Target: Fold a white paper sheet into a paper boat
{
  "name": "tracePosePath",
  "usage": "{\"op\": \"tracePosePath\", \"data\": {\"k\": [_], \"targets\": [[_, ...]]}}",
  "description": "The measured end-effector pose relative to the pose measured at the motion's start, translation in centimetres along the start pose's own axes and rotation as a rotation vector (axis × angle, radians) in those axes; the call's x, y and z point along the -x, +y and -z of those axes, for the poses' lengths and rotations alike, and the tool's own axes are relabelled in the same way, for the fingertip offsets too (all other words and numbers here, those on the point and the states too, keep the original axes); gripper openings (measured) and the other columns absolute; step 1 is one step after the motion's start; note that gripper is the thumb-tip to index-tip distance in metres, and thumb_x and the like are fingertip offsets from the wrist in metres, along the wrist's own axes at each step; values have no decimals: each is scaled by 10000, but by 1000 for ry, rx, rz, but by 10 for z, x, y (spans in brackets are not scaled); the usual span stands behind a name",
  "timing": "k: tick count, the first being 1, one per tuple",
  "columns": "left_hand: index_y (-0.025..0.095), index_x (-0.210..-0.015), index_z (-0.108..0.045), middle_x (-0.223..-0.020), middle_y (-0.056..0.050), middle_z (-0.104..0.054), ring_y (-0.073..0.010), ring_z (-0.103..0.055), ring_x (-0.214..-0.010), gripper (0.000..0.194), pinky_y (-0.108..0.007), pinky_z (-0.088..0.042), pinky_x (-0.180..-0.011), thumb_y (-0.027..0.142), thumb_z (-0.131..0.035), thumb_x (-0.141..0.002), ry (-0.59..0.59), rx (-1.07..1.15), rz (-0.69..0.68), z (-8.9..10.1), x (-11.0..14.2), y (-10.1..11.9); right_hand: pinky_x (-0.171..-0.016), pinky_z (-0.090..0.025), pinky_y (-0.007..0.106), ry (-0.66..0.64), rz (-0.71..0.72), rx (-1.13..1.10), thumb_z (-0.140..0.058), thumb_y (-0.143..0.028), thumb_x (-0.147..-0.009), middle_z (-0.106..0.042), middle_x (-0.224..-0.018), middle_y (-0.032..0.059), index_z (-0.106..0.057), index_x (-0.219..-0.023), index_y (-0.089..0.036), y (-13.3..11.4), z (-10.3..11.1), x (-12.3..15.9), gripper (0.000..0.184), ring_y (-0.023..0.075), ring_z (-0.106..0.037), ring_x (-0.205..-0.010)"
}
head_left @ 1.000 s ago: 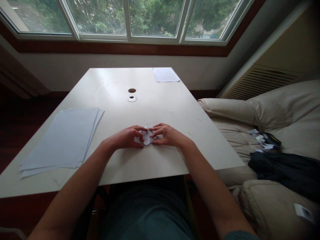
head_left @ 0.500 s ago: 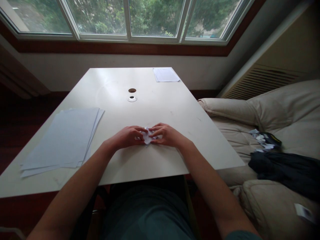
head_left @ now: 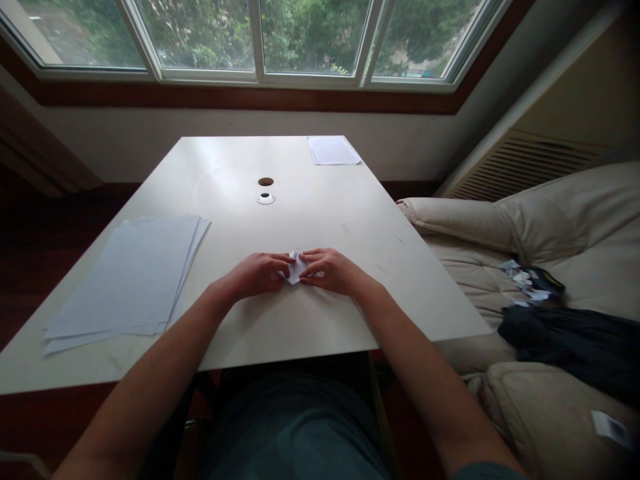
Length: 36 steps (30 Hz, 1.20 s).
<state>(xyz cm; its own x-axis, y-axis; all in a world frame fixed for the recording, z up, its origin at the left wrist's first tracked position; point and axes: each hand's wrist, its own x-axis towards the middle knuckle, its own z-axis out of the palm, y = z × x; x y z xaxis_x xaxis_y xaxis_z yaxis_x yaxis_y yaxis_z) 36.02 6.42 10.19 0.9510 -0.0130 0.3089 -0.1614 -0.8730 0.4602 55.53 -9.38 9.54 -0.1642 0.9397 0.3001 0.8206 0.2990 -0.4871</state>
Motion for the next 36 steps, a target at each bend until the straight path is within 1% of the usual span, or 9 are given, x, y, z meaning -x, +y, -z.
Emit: {"op": "tracePosePath", "data": {"k": [4,8,12,15,18,22,29,32,36], "targets": [[216,-850,-734,-1193,-60,-712,-209,-714,-996,242,-280,-558,-819,49,-616,-720,1,17,45,-4,0,-6,-988,-499,374,27,12,17,-678,-303,-852,-735,-1123,55,-790,-877,-293,2,-2,1,116,217,-666,-1094],[204,-861,-727,-1169,-68,-720,-197,-723,-936,208,-271,-557,-795,73,-621,-738,34,47,51,-6,1,-8,-973,-504,349,45,-4,-23,-694,-277,-823,-740,-1103,42,-779,-896,-288,-1,0,0,113,207,-673,-1071],[189,-891,-703,-1041,-63,-753,-180,-723,-854,154,-275,-560,-800,129,-636,-766,113,65,101,-11,0,-7,-923,-506,321,65,-18,-41,-665,-155,-777,-740,-1083,39,-739,-956,-251,-1,-2,0,217,198,-682,-1010],[192,-893,-674,-937,-27,-757,-158,-716,-810,107,-267,-575,-783,179,-618,-802,178,119,184,-13,-2,-5,-823,-507,288,132,-103,-35,-635,-123,-772,-749,-1009,36,-714,-982,-238,2,-9,0,253,187,-691,-898],[192,-883,-646,-868,3,-745,-137,-709,-773,83,-254,-586,-763,204,-588,-825,221,181,260,-13,-5,-3,-718,-486,255,180,-233,-96,-613,-184,-831,-750,-906,13,-702,-1002,-246,3,-13,0,202,160,-675,-777],[185,-840,-613,-815,10,-724,-123,-688,-728,44,-240,-582,-729,218,-593,-820,254,191,303,-11,-7,0,-684,-460,249,252,-304,-181,-602,-271,-871,-725,-810,4,-695,-889,-219,0,-12,-2,108,148,-646,-728],[186,-809,-570,-729,17,-687,-105,-653,-644,56,-190,-523,-614,224,-608,-821,377,120,377,-12,-8,2,-632,-438,254,402,-396,-270,-604,-377,-880,-705,-785,15,-680,-862,-193,-1,-13,-7,200,140,-597,-672],[184,-832,-590,-748,1,-709,-121,-676,-660,64,-202,-535,-614,240,-621,-829,397,140,393,-12,-8,2,-610,-441,250,417,-405,-312,-611,-394,-876,-709,-777,18,-693,-868,-190,-1,-15,-7,220,137,-595,-654],[183,-890,-662,-1003,-52,-756,-171,-723,-867,84,-254,-593,-714,229,-613,-839,285,256,297,-9,-6,3,-661,-502,259,368,-348,-368,-630,-364,-866,-747,-819,22,-745,-899,-206,1,-15,-5,198,157,-663,-717]]}}
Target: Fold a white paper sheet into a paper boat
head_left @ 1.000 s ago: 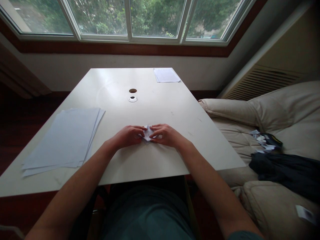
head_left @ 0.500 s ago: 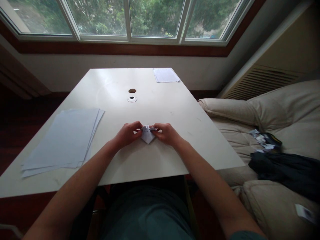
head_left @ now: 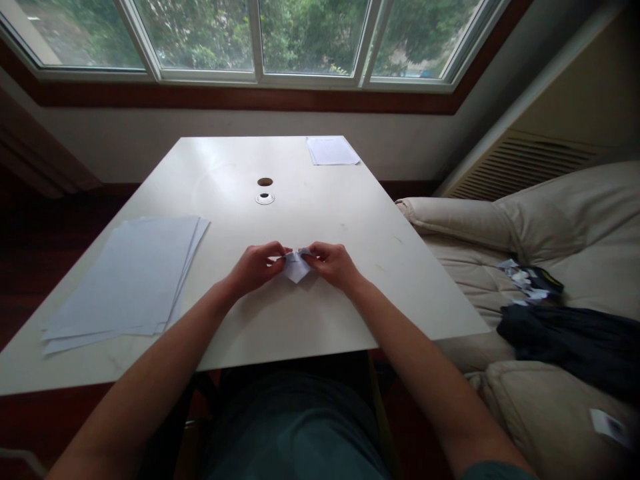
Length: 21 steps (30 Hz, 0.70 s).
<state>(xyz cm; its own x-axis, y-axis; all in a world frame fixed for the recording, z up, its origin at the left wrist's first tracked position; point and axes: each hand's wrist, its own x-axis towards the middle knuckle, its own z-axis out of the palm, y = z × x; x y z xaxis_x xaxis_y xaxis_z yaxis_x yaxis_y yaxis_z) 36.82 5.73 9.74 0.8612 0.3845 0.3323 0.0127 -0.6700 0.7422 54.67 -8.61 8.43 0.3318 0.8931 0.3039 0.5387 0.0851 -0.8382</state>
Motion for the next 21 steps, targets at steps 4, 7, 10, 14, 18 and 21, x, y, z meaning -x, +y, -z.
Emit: {"op": "tracePosePath", "data": {"k": [4,7,10,14,18,21], "targets": [[190,-896,-742,-1113,-76,-737,-210,-710,-1001,146,-302,-589,-830,165,-637,-799,-173,19,-109,6,1,-3,-853,-552,326,-165,97,-36,-690,-295,-811,-765,-1025,52,-786,-926,-238,7,4,-1,161,214,-712,-949],[213,-900,-778,-1136,-79,-727,-221,-695,-1048,222,-335,-548,-933,103,-649,-755,-270,-23,-175,9,1,-8,-906,-545,349,-286,170,55,-713,-256,-792,-755,-1068,62,-797,-917,-257,10,9,-2,151,220,-697,-1003],[224,-920,-788,-1210,-85,-694,-218,-690,-1051,310,-328,-545,-922,46,-636,-716,-319,-66,-192,9,2,-10,-920,-529,344,-361,225,182,-703,-223,-808,-739,-1110,56,-788,-978,-278,5,15,-1,198,212,-657,-1063],[241,-922,-794,-1265,-90,-665,-233,-648,-1131,272,-353,-519,-974,80,-672,-739,-339,-143,-244,13,2,-8,-983,-481,367,-424,267,284,-729,-258,-803,-708,-1174,43,-778,-1017,-301,-9,21,2,223,220,-605,-1121],[287,-949,-794,-1284,-75,-654,-242,-618,-1169,170,-390,-500,-998,220,-685,-837,-361,-229,-265,18,0,-10,-1016,-450,385,-462,277,317,-743,-313,-804,-688,-1212,40,-770,-1038,-314,-13,23,2,236,227,-577,-1144],[284,-984,-789,-1238,-83,-679,-211,-673,-1049,178,-345,-538,-920,237,-659,-871,-365,-214,-243,17,0,-13,-1039,-428,409,-482,274,350,-751,-369,-801,-664,-1248,41,-761,-1066,-327,-11,24,3,269,235,-547,-1170]]}}
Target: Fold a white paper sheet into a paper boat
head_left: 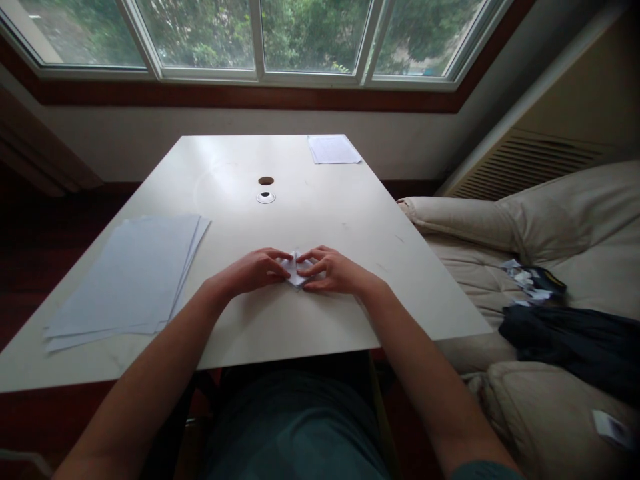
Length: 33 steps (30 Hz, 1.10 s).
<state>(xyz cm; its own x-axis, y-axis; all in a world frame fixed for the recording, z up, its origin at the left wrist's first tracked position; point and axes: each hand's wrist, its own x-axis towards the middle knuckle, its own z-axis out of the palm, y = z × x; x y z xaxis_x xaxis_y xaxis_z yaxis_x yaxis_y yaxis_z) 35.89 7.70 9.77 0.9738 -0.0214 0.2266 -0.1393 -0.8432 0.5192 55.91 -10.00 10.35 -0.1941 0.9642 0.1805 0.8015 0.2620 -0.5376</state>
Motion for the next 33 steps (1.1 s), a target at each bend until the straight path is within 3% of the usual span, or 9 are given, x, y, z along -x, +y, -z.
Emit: {"op": "tracePosePath", "data": {"k": [4,8,14,21,25,28,30,33], "targets": [[281,-989,-787,-1217,-88,-694,-208,-685,-1026,188,-332,-544,-899,235,-634,-892,26,26,-2,-4,0,0,-1081,-391,451,3,-45,44,-766,-434,-776,-605,-1323,53,-752,-1090,-348,2,0,3,325,258,-496,-1224],[266,-1001,-782,-1183,-99,-708,-210,-700,-992,189,-341,-555,-880,258,-621,-902,66,84,17,-5,-1,-1,-1064,-400,471,19,-50,41,-763,-385,-786,-615,-1313,54,-749,-1089,-358,2,0,3,304,257,-534,-1188],[229,-1031,-762,-1143,-104,-720,-205,-705,-991,205,-327,-558,-876,265,-597,-915,126,121,18,-7,-3,-2,-999,-453,412,75,-21,27,-726,-226,-798,-676,-1239,43,-729,-1131,-352,6,-4,0,356,222,-608,-1112],[203,-1010,-742,-1135,-93,-725,-201,-701,-996,201,-326,-545,-892,214,-581,-890,133,144,56,-1,-2,5,-1008,-455,383,78,-33,-16,-656,-269,-864,-670,-1268,62,-706,-1195,-306,1,-1,0,337,229,-609,-1151],[216,-934,-757,-1156,-80,-704,-195,-690,-965,178,-316,-535,-869,201,-601,-850,69,121,76,-2,-3,7,-1027,-434,413,57,-36,-46,-609,-334,-913,-673,-1253,60,-768,-1052,-307,1,-3,-2,213,242,-598,-1158],[217,-848,-748,-1110,-82,-687,-204,-662,-958,156,-340,-515,-886,266,-601,-869,121,45,127,-10,-6,5,-993,-453,405,114,-70,-55,-615,-321,-910,-675,-1202,70,-783,-986,-296,6,-11,-5,186,235,-596,-1121],[218,-954,-728,-1103,-91,-661,-233,-624,-997,166,-381,-490,-921,306,-636,-847,160,-49,195,-16,-8,2,-994,-451,389,149,-75,-46,-667,-299,-869,-651,-1184,79,-776,-1001,-285,9,-17,-6,171,225,-587,-1106],[224,-1128,-665,-1116,-103,-627,-285,-570,-1038,379,-451,-449,-939,418,-686,-803,160,-202,336,-20,-8,-2,-999,-436,428,201,-185,59,-720,-378,-818,-606,-1190,111,-698,-1178,-263,10,-20,-6,379,259,-548,-1121]]}}
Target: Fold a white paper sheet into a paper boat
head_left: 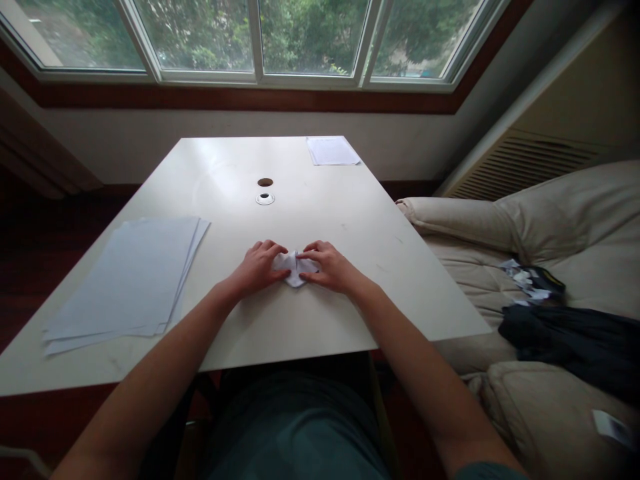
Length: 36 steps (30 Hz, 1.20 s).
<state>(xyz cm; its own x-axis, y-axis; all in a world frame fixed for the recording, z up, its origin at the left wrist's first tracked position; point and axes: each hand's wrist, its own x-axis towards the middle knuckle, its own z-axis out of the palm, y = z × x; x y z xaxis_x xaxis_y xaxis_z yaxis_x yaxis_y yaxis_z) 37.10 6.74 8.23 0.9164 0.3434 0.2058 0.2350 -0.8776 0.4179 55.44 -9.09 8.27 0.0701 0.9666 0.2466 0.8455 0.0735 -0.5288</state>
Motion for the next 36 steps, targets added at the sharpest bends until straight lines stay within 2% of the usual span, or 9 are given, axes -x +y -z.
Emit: {"op": "tracePosePath", "data": {"k": [2,5,9,13,19,23,27,32,36], "targets": [[234,-1124,-653,-1119,-102,-616,-302,-554,-1051,418,-469,-426,-938,485,-686,-791,-37,-50,50,1,1,-1,-984,-423,469,7,-102,106,-725,-491,-789,-590,-1182,136,-650,-1223,-232,-1,0,1,511,300,-515,-1123],[221,-1036,-640,-1082,-93,-626,-303,-561,-1039,390,-456,-416,-914,504,-692,-772,-99,-23,78,3,2,2,-951,-410,469,-48,-179,178,-703,-577,-774,-587,-1146,135,-651,-1110,-214,-1,0,2,497,316,-497,-1089],[203,-988,-590,-1004,-77,-651,-283,-595,-957,388,-422,-441,-852,467,-720,-734,-125,75,118,7,3,8,-912,-399,441,-91,-194,176,-701,-583,-769,-585,-1145,123,-628,-1068,-221,-2,0,2,475,316,-492,-1077],[214,-974,-565,-886,-36,-660,-209,-610,-779,332,-332,-473,-711,377,-708,-722,-119,236,103,10,4,12,-865,-398,381,-105,-166,133,-722,-517,-766,-622,-1042,97,-620,-981,-208,-5,3,1,390,278,-523,-1015],[218,-1020,-622,-830,-4,-667,-155,-591,-688,287,-274,-463,-644,274,-644,-739,-115,340,34,11,3,15,-633,-360,260,-102,-164,-44,-718,-392,-754,-619,-779,-2,-589,-849,-208,-11,7,0,244,151,-527,-704],[204,-861,-648,-751,12,-639,-142,-571,-675,118,-250,-443,-615,251,-630,-754,-71,331,21,11,1,14,-592,-353,246,-72,-156,-170,-684,-383,-783,-593,-728,-29,-571,-817,-213,-12,8,1,208,130,-512,-658],[187,-837,-619,-778,12,-646,-128,-574,-672,99,-230,-438,-591,249,-639,-763,-5,437,63,12,-1,11,-593,-385,247,21,-164,-268,-642,-378,-819,-597,-721,-27,-572,-846,-214,-14,8,0,181,126,-527,-640],[169,-840,-587,-770,0,-639,-133,-593,-686,151,-237,-467,-603,261,-681,-766,-7,644,91,11,-2,11,-539,-421,235,107,-242,-524,-666,-409,-805,-608,-687,-35,-548,-972,-225,-11,-2,-4,275,126,-562,-587],[158,-956,-587,-898,-55,-684,-176,-653,-794,262,-282,-514,-676,289,-720,-772,-27,818,116,10,-3,14,-562,-485,250,172,-245,-748,-695,-443,-790,-652,-832,-3,-502,-1113,-239,-11,-6,-8,428,137,-600,-645]]}}
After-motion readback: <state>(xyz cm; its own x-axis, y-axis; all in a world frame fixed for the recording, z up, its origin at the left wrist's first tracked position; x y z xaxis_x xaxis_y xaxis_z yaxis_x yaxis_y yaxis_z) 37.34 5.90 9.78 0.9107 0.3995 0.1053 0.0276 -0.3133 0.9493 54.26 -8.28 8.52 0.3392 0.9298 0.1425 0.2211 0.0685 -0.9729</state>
